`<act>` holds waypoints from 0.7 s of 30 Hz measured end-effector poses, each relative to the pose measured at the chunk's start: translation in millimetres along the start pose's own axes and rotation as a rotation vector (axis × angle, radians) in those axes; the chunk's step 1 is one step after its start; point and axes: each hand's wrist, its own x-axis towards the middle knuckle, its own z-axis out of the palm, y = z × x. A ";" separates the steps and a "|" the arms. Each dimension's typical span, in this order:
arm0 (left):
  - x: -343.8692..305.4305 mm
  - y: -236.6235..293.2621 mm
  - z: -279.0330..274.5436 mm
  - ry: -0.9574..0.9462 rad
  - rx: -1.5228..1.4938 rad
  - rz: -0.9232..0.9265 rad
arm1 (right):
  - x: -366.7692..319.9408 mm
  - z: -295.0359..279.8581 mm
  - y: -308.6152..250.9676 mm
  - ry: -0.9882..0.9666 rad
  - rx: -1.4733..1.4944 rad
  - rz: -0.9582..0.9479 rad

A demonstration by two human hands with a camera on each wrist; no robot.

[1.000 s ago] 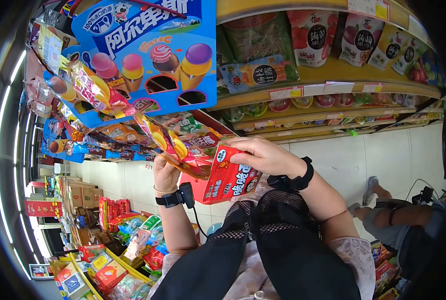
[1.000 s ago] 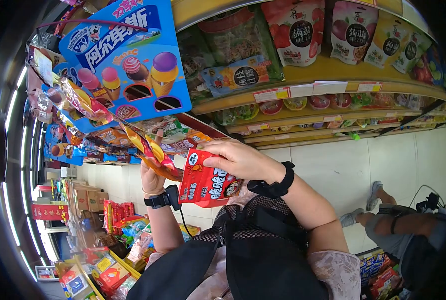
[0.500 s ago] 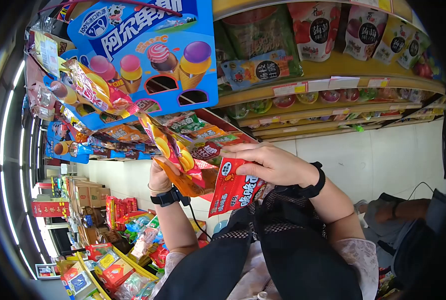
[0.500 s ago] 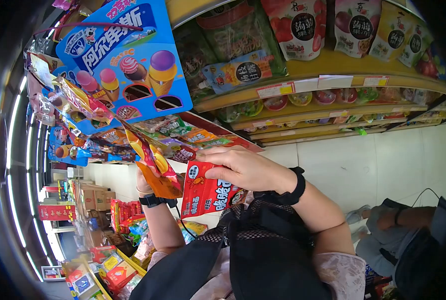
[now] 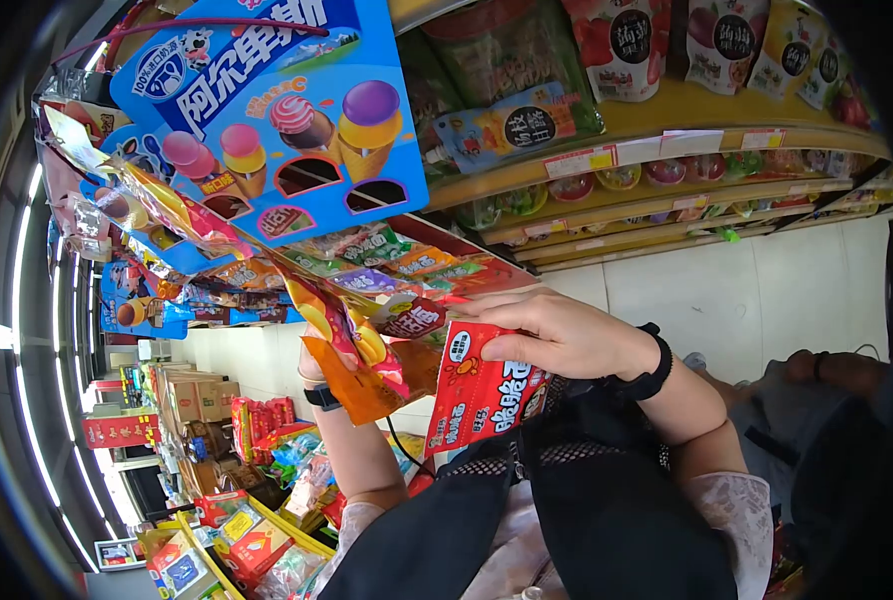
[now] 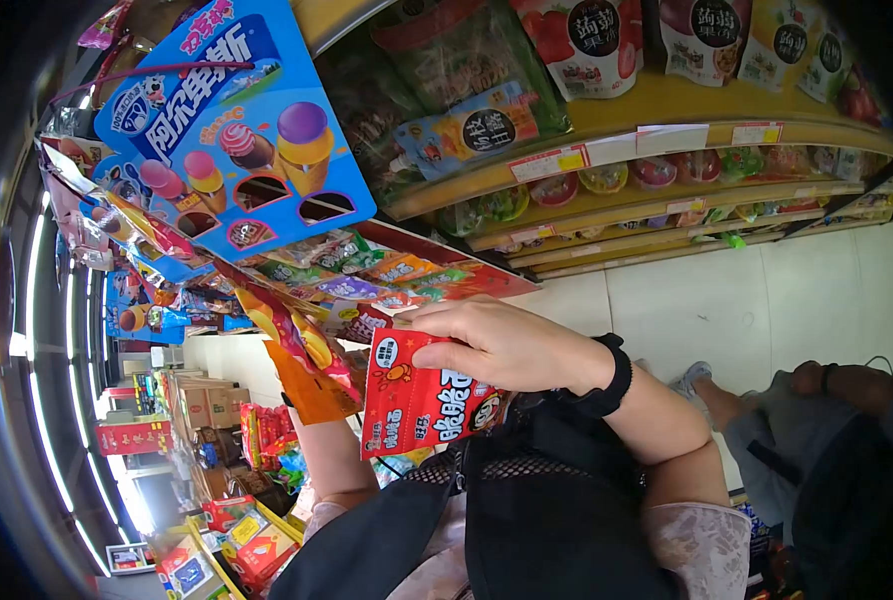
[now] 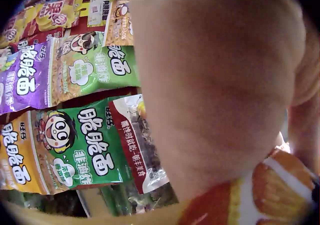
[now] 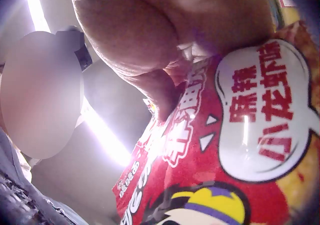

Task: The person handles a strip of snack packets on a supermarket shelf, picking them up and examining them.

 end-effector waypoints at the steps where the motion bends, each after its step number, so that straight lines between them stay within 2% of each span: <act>1: -0.5 0.3 -0.3 0.002 0.001 0.000 | -0.8 -0.1 0.1 -0.005 -0.005 -0.004; 11: -0.1 11.6 34.6 0.109 -0.030 -0.002 | -6.5 4.7 1.4 0.021 0.062 0.017; 14: -1.0 10.2 26.8 0.125 -0.042 -0.002 | -5.5 4.4 0.4 0.027 0.055 -0.001; 16: -5.3 7.7 3.3 -0.080 -0.002 -0.092 | -4.2 3.7 -5.4 0.021 0.120 0.007; 19: -7.0 11.2 5.4 -0.155 -0.030 -0.134 | -4.1 3.6 -11.2 0.022 0.288 0.113; 21: -9.5 10.1 13.4 -0.104 0.022 -0.091 | -4.7 4.8 -10.6 0.023 0.319 0.126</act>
